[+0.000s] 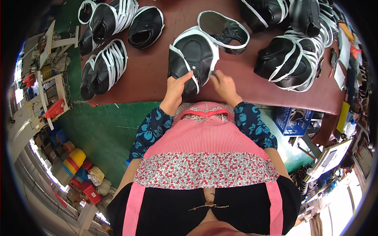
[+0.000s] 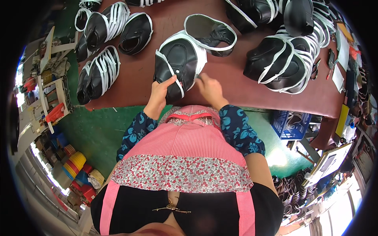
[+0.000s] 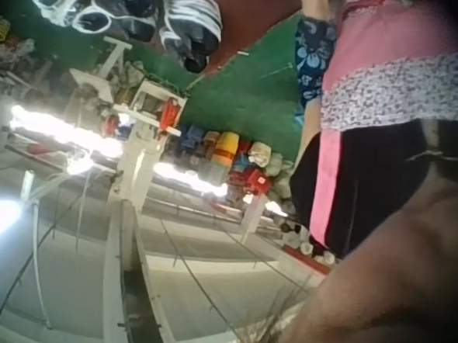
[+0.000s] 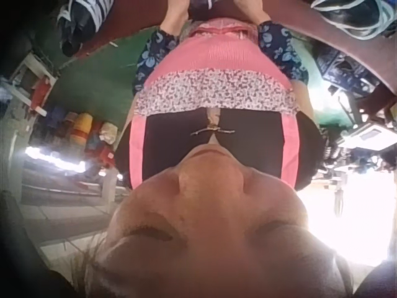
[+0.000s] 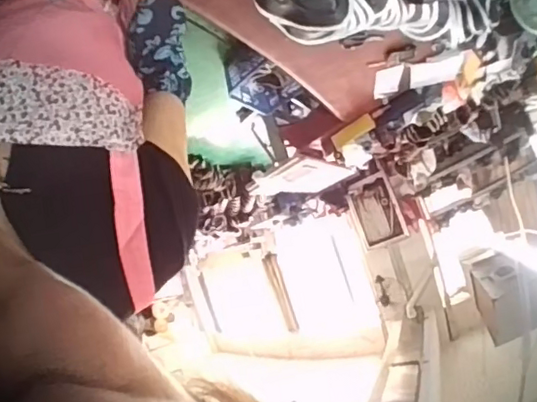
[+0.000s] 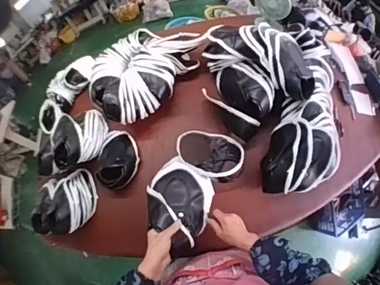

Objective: Inspect shoe uppers and inner linings for defects and alignment on a production line.

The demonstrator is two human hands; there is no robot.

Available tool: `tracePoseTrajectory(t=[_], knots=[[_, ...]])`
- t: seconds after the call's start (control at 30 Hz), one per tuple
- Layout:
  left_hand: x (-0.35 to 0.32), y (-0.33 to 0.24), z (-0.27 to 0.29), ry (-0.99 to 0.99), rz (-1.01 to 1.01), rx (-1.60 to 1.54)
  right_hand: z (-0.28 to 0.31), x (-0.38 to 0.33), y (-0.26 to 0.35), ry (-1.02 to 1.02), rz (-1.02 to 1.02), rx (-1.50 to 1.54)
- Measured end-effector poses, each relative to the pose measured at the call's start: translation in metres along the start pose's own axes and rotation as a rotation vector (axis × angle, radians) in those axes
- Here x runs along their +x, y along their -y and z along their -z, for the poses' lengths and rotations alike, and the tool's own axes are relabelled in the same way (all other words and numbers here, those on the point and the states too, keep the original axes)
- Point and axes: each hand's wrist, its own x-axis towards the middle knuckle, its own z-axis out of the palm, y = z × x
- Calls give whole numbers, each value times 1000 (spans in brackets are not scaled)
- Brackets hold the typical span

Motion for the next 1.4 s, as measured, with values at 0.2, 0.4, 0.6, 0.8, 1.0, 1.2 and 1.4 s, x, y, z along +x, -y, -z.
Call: tracePoseTrajectory(t=[0.2,0.4,0.6,0.8,1.0,1.2,1.4], knots=[[4,4,1,-19,-31,-5,-10,1,32,-15,91,156],[5,1,0,-17,-11,-22,-13,-1,31,-57,14,164],[-1,7,1,-2,-6,-39,-26,-6,11,-49,-49,79],[6,4,5,27,0,-11,-26,7,18,-122,-45,86],[4,5,8,33,-1,-27,-25,-16,35,-69,12,191],[1,5,8,35,-40,-63,-25,-25,36,-21,-117,241],[-1,-1,6,39,-58,-84,-21,-25,17,-49,-234,181]])
